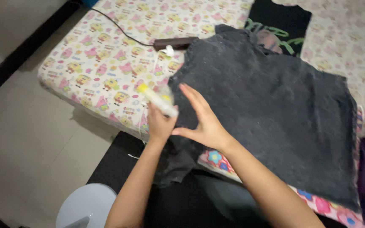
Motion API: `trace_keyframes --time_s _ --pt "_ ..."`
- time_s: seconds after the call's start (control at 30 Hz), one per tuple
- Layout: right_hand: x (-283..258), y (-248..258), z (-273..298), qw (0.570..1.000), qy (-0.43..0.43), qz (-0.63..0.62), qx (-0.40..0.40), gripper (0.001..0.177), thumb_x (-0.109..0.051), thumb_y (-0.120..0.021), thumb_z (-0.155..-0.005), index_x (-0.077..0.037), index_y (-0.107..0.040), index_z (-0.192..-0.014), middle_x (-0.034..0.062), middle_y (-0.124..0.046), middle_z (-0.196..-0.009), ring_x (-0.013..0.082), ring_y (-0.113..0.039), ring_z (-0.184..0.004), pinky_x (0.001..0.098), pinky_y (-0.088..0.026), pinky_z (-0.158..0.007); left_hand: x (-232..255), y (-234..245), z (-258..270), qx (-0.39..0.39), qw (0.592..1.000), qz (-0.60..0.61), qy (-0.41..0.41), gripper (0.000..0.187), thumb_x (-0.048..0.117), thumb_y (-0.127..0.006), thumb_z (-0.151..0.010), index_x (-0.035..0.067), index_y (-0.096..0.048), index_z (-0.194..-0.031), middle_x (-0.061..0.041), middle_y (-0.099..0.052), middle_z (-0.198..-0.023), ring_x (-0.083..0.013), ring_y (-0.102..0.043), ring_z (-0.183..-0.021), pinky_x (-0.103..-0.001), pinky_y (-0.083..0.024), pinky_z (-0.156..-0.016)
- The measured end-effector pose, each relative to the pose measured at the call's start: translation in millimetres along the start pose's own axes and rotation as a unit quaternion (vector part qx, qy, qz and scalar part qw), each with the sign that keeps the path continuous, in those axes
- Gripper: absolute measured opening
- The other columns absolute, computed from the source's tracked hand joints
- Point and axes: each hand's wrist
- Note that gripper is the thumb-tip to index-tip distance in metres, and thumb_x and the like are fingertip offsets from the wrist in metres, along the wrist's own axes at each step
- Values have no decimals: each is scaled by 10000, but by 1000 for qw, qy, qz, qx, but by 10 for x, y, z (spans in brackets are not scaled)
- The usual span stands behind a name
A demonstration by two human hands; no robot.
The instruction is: The person irons a t-shirt on an ironing board using a steam iron. The person spreads the shirt flat, sprays it with water from a spray bottle, and then presses the iron over various sections of the fabric before folding it.
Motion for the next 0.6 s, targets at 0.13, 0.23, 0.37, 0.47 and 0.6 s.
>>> trace_keyframes --time_s 0.13,0.23,0.37,0.47,0.6 --pt "626 -313 119 964 -258 -39 -47 906 -341 -828 -774 -164 -379 -1540 135 -443 -1563 332 -516 -1390 446 -483 -1059 -722 292 -262 33 988 -92 123 891 188 -856 -734 -62 -414 -1467 -317 -514 -1316 -454 -539 -1185 -474 -487 -988" --pt "1197 -597 276 966 -241 37 -89 771 -338 -797 -841 -166 -445 -1505 151 -430 -1567 380 -490 -1408 479 -448 -1124 -1250 445 -486 18 979 -153 135 773 182 -879 -747 -14 -507 -1396 -253 -625 -1235 -421 -584 -1142 -493 -485 -983" --pt "1735 -953 303 953 -191 213 -104 645 -341 -711 -924 -200 -484 -1511 184 -367 -1600 448 -365 -1469 544 -388 -1162 -1716 387 -841 8 962 -215 167 904 153 -883 -694 -73 -435 -1446 -264 -662 -1172 -454 -582 -1052 -506 -487 -924" --pt "1866 -1178 247 928 -208 288 -114 683 -377 -677 -902 -185 -458 -1520 198 -300 -1633 440 -285 -1486 621 -288 -1133 -1945 320 -1093 -17 951 -88 296 768 147 -796 -700 95 -540 -1422 -186 -733 -1116 -380 -705 -1031 -461 -552 -910" --pt "1891 -1513 259 917 -152 326 -171 709 -434 -645 -890 -167 -440 -1513 173 -305 -1618 391 -257 -1490 667 -240 -1137 -2299 201 -1108 4 945 -151 289 713 108 -820 -707 97 -574 -1376 -199 -725 -1120 -426 -679 -1040 -494 -539 -897"
Point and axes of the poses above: each hand's wrist, its own z-axis away from the middle knuckle, its own y-axis out of the back of the hand, x = y × z
